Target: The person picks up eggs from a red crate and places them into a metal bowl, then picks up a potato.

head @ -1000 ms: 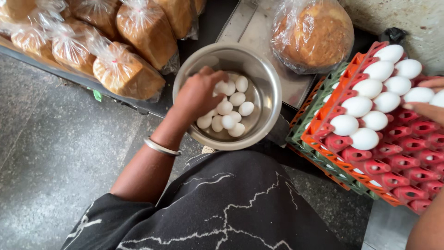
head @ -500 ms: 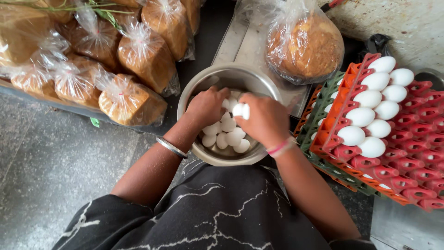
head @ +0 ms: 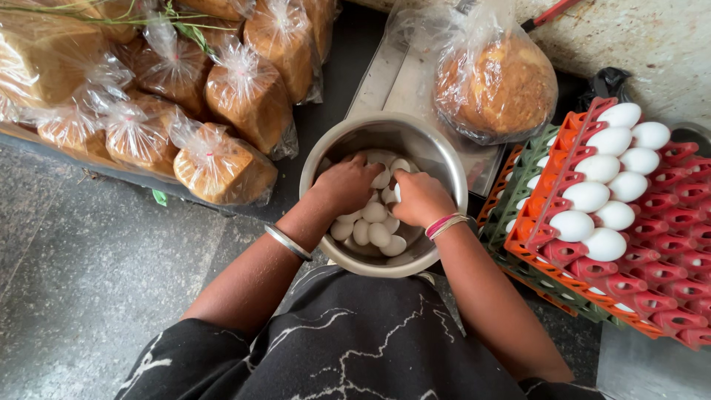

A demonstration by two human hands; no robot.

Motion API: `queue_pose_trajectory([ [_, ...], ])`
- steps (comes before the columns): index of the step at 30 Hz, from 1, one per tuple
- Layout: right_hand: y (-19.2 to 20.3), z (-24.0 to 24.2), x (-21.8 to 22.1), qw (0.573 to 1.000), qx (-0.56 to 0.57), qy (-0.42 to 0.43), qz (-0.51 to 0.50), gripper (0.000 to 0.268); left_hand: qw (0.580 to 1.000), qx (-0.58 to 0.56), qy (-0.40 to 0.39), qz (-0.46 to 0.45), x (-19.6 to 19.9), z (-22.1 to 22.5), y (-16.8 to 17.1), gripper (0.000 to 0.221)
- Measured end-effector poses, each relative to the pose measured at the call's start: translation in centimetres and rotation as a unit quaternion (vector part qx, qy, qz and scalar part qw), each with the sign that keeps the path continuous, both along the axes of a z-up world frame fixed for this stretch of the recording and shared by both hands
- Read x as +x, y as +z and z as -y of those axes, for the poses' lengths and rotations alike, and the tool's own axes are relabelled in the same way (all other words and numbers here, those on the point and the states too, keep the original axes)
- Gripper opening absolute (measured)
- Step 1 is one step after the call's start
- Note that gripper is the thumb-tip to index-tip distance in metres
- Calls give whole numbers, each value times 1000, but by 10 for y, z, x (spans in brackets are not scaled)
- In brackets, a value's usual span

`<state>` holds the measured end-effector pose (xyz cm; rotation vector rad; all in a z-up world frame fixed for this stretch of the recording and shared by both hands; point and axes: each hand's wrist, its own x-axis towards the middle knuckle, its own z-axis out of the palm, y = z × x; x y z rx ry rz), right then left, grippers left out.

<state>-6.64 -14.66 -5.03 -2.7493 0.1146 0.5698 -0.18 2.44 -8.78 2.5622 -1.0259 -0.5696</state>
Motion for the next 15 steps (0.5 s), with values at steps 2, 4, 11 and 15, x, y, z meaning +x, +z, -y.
queue_pose_trajectory([
  [2,-10,2,-2,1000,11,5,1,49,999,-12,17,-29,-3,-2,6,60],
  [4,-19,5,-2,1000,22,7,3,54,1000,-7,16,-20,-5,-4,9,61],
  [11,-42,12,1,997,54,7,50,60,999,22,-31,-15,1,0,-4,71],
  [15,-48,16,-4,995,71,40,65,57,999,-8,-23,-42,-1,-4,-13,75],
])
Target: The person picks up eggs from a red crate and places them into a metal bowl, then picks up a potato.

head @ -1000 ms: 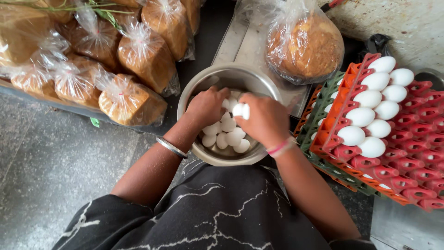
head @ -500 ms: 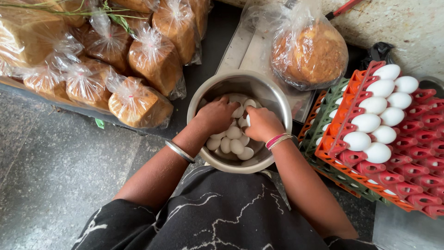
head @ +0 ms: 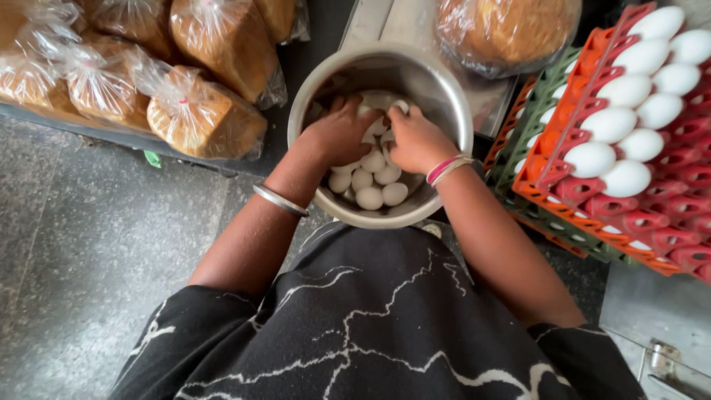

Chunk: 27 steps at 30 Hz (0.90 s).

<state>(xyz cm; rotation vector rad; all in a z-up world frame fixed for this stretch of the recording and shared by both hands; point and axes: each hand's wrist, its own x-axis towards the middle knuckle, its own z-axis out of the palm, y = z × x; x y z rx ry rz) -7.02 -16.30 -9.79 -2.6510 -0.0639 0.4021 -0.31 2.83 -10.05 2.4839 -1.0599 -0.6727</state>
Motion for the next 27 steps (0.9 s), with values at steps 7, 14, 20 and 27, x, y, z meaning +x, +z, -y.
queue_pose_trajectory([
  [7,7,-5,0,998,-36,0,-47,63,1000,14,6,26,-3,0,9,72],
  [14,15,-8,-5,999,-4,4,32,54,991,-88,-1,100,-3,-1,14,75],
  [20,71,-8,-41,997,17,-19,76,43,963,-251,-17,93,-3,-7,54,62],
  [27,146,29,-127,950,271,29,155,29,940,-336,5,58,-32,1,123,41],
])
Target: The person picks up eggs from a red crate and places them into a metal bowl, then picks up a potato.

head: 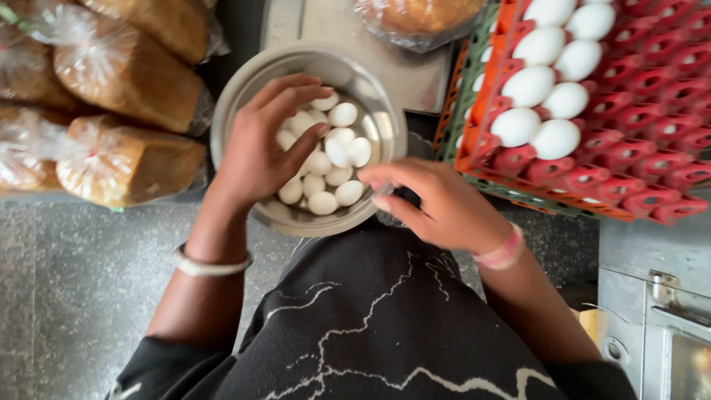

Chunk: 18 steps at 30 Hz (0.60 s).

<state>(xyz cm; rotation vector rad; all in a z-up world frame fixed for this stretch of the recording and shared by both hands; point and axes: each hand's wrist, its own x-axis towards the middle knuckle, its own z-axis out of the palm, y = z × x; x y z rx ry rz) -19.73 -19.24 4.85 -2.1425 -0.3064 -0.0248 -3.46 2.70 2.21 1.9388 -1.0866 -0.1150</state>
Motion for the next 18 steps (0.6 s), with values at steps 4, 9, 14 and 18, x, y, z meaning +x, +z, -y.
queue_pose_trajectory([
  [4,31,44,-46,998,17,-49,23,31,995,-73,7,62,-10,9,42,32],
  [9,49,105,-81,972,-46,-228,44,17,985,-167,-9,35,6,42,84,24],
  [14,74,182,-76,961,-171,-204,71,32,996,-68,-14,64,-16,100,98,29],
  [18,67,235,-30,970,-200,-120,71,37,989,-22,-98,111,-80,164,76,44],
])
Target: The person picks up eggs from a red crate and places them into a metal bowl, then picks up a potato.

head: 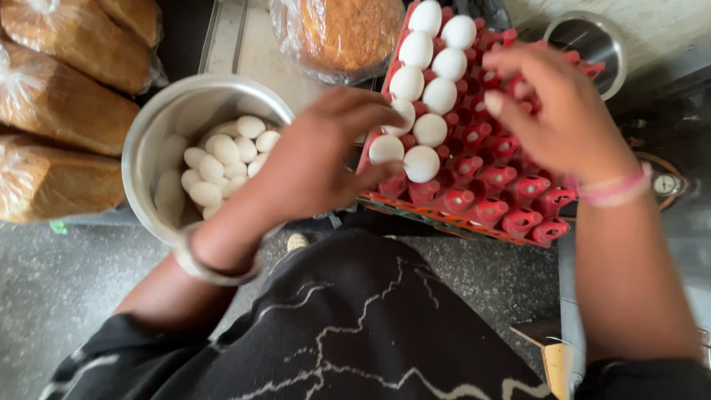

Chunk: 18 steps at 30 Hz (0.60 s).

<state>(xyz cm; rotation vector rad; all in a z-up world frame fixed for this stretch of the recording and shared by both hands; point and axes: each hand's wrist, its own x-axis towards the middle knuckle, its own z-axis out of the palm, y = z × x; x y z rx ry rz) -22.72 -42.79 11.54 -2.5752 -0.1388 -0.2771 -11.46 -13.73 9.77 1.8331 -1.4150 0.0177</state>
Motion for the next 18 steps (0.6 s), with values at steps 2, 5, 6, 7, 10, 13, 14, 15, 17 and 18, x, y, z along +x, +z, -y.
queue_pose_trajectory([
  [2,-13,15,17,996,-50,35,62,38,999,22,18,28,-24,24,-7,48],
  [5,-25,45,48,981,-97,102,136,37,993,79,47,72,-37,41,-10,50],
  [6,-30,52,58,975,-91,138,149,36,988,117,62,85,-40,44,-11,48],
  [7,-34,59,66,974,-91,144,149,36,987,116,68,84,-42,45,-12,48],
  [10,-47,70,89,994,-50,92,20,38,989,113,66,75,-42,41,-12,48],
  [13,-58,75,103,997,-2,78,-8,34,982,131,83,112,-45,42,-15,44],
  [14,-58,79,105,995,14,101,4,34,980,134,83,119,-45,45,-16,46],
  [15,-58,81,108,992,30,123,15,35,979,138,84,126,-45,46,-17,48],
  [17,-60,80,109,992,34,118,18,33,980,130,81,127,-42,45,-17,52],
  [18,-60,80,108,993,40,104,25,31,981,122,70,134,-40,44,-18,55],
])
